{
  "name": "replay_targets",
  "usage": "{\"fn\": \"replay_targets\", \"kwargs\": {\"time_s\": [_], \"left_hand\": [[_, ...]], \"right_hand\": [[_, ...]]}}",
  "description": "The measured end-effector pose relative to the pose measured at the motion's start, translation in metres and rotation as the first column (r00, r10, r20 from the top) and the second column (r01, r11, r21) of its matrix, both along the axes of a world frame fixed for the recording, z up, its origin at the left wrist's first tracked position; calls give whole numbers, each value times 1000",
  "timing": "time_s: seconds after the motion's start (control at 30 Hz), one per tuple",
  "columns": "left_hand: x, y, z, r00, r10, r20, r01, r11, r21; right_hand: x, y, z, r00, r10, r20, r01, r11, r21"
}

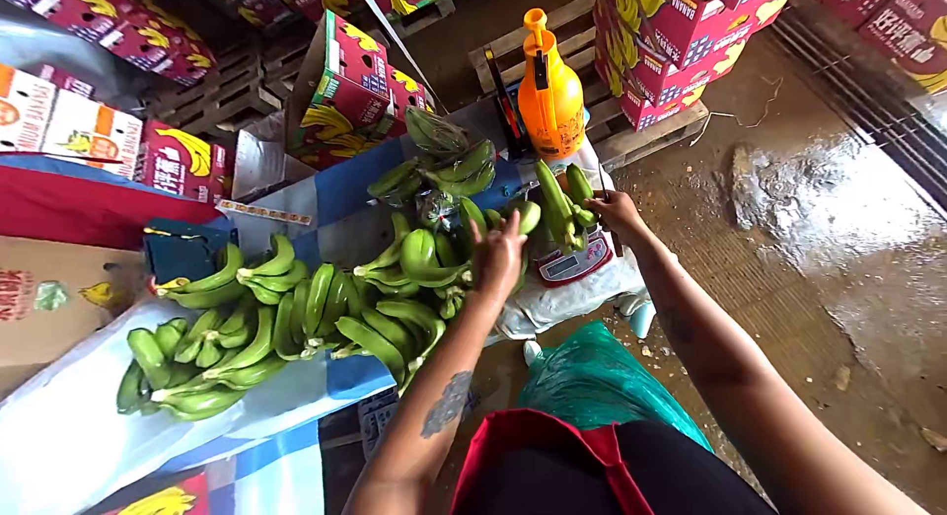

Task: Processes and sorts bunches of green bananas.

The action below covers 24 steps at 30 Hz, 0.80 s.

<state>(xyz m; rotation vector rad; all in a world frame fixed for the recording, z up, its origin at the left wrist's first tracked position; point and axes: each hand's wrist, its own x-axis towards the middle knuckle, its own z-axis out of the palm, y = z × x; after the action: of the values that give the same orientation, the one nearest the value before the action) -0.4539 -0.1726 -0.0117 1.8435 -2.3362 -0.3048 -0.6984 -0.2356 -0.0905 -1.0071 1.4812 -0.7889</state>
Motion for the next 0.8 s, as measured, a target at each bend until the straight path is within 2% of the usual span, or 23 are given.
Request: {"fn": "replay_targets", "kwargs": {"time_s": [0.13, 0.23, 0.3, 0.37, 0.43, 0.5, 0.57, 0.6, 0.67, 0.73, 0.8], "left_hand": [[52, 19, 60, 998, 9, -61, -17, 991, -129], [89, 44, 59, 994, -52, -96, 14, 935, -355], [107, 58, 48, 997, -38, -73, 4, 908, -419], [116, 67, 37, 1000, 23, 6, -19, 926, -377], [109, 73, 35, 989, 125, 82, -100, 959, -264], [85, 75, 32, 990, 127, 62, -106, 957, -271], [45, 74, 17, 995, 17, -93, -45, 952, -304], [24, 70, 6, 978, -25, -205, -29, 967, -254], [-14, 50, -19, 870, -63, -489, 19, 995, -94], [-37, 24, -41, 777, -58, -626, 79, 997, 6], [-44, 5, -49, 712, -103, -694, 127, 992, -17]], "right_hand": [[-6, 3, -5, 999, 4, 35, -4, 1000, -3], [-12, 2, -9, 999, 20, 42, -20, 1000, -5], [-13, 3, -12, 998, 16, 59, -15, 1000, -18], [-12, 3, -15, 998, 8, 62, -6, 999, -33], [-10, 3, -15, 999, 8, 52, -5, 999, -43], [-9, 2, -13, 999, 7, 41, -5, 999, -52], [-8, 3, -13, 1000, 4, 23, -3, 998, -55], [-7, 2, -13, 1000, 4, 7, -3, 999, -54], [-4, 1, -10, 999, 19, -43, -22, 997, -69], [-1, 1, -5, 996, 30, -85, -38, 995, -91], [2, 1, 2, 993, 43, -111, -55, 993, -105]]}}
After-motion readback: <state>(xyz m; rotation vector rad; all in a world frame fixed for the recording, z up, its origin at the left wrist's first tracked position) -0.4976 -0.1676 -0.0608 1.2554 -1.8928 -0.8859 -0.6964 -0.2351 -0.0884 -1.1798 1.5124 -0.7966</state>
